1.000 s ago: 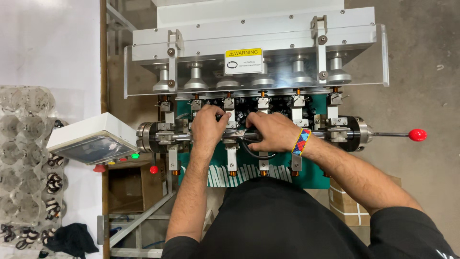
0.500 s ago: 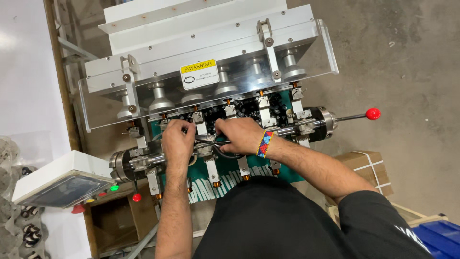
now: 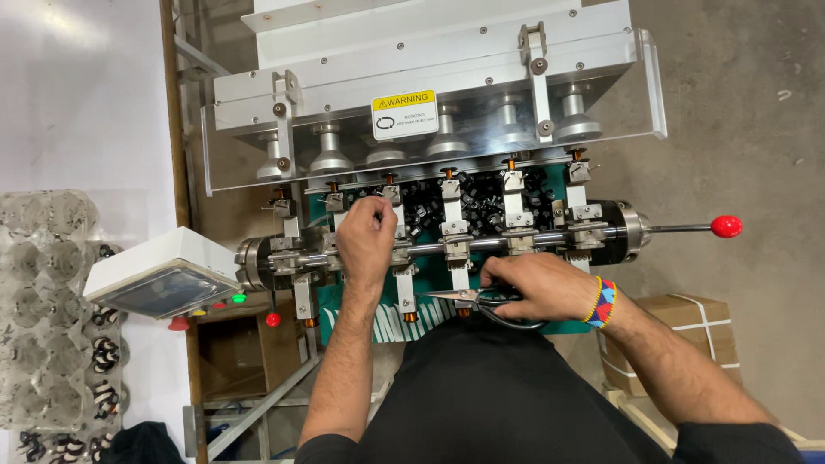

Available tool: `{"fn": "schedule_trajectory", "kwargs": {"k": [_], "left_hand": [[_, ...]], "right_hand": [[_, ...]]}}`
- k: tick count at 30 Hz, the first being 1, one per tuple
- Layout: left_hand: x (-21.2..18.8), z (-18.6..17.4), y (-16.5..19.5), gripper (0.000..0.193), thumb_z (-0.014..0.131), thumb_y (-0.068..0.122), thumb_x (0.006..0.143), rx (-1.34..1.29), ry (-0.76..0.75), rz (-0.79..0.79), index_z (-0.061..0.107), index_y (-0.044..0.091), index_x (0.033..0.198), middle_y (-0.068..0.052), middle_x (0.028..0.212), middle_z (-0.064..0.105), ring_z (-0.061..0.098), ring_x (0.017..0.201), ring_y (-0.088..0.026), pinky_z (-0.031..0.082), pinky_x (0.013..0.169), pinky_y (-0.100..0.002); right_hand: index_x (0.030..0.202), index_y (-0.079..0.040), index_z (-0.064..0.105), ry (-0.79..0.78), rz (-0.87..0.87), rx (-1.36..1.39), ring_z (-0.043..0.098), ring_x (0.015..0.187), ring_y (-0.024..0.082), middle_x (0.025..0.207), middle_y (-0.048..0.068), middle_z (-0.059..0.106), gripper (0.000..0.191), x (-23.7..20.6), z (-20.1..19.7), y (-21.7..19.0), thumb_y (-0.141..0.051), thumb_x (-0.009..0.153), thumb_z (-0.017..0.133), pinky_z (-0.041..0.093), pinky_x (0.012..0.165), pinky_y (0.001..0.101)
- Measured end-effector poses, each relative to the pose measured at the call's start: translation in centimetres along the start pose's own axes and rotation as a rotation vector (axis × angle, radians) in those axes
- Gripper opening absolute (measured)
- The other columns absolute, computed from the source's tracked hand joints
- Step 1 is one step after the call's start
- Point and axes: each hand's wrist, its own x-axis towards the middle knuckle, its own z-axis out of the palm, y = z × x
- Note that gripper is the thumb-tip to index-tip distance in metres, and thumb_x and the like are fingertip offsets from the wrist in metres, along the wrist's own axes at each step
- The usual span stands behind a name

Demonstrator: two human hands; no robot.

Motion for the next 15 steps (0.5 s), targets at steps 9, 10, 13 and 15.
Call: {"fn": "schedule_trajectory", "kwargs": {"k": [9, 10, 13, 15], "left_hand": [[-0.5, 4.7, -0.4, 0.006, 0.068, 0.009, 0.091, 0.169, -0.03, 0.162, 0.069, 0.004, 0.089, -0.011, 0.088, 0.072, 0.072, 0.076, -0.029, 0.058, 0.065, -0.039], [-0.4, 5.0, -0.4, 0.006, 0.069, 0.009, 0.092, 0.193, -0.039, 0.188, 0.069, 0.003, 0.089, -0.012, 0.088, 0.072, 0.072, 0.076, -0.031, 0.057, 0.066, -0.041], [0.0, 5.2, 0.0, 0.009, 0.069, 0.011, 0.093, 0.269, -0.065, 0.242, 0.069, 0.003, 0.089, -0.014, 0.088, 0.071, 0.07, 0.077, -0.035, 0.056, 0.066, -0.044], [0.0, 5.4, 1.1, 0.011, 0.07, 0.013, 0.094, 0.326, -0.09, 0.25, 0.069, 0.002, 0.089, -0.015, 0.088, 0.071, 0.069, 0.077, -0.038, 0.055, 0.065, -0.046]], "right_hand": [[0.108, -0.014, 0.062, -0.032, 0.093, 0.175, 0.072, 0.081, 0.026, 0.086, 0.006, 0.073, 0.039, -4.5, 2.9, 2.0, -0.029, 0.077, 0.08, 0.054, 0.07, 0.0407], [0.108, -0.014, 0.062, -0.025, 0.086, 0.182, 0.071, 0.081, 0.026, 0.086, 0.006, 0.072, 0.04, -5.1, 3.2, 2.2, -0.029, 0.076, 0.08, 0.054, 0.07, 0.0409], [0.11, -0.013, 0.061, 0.022, 0.056, 0.214, 0.071, 0.082, 0.026, 0.087, 0.006, 0.072, 0.042, -7.0, 3.5, 3.1, -0.028, 0.076, 0.08, 0.053, 0.07, 0.0413], [0.111, -0.013, 0.06, 0.057, 0.064, 0.225, 0.07, 0.081, 0.027, 0.087, 0.006, 0.071, 0.042, -8.6, 3.4, 3.8, -0.029, 0.077, 0.079, 0.053, 0.07, 0.0415]]}}
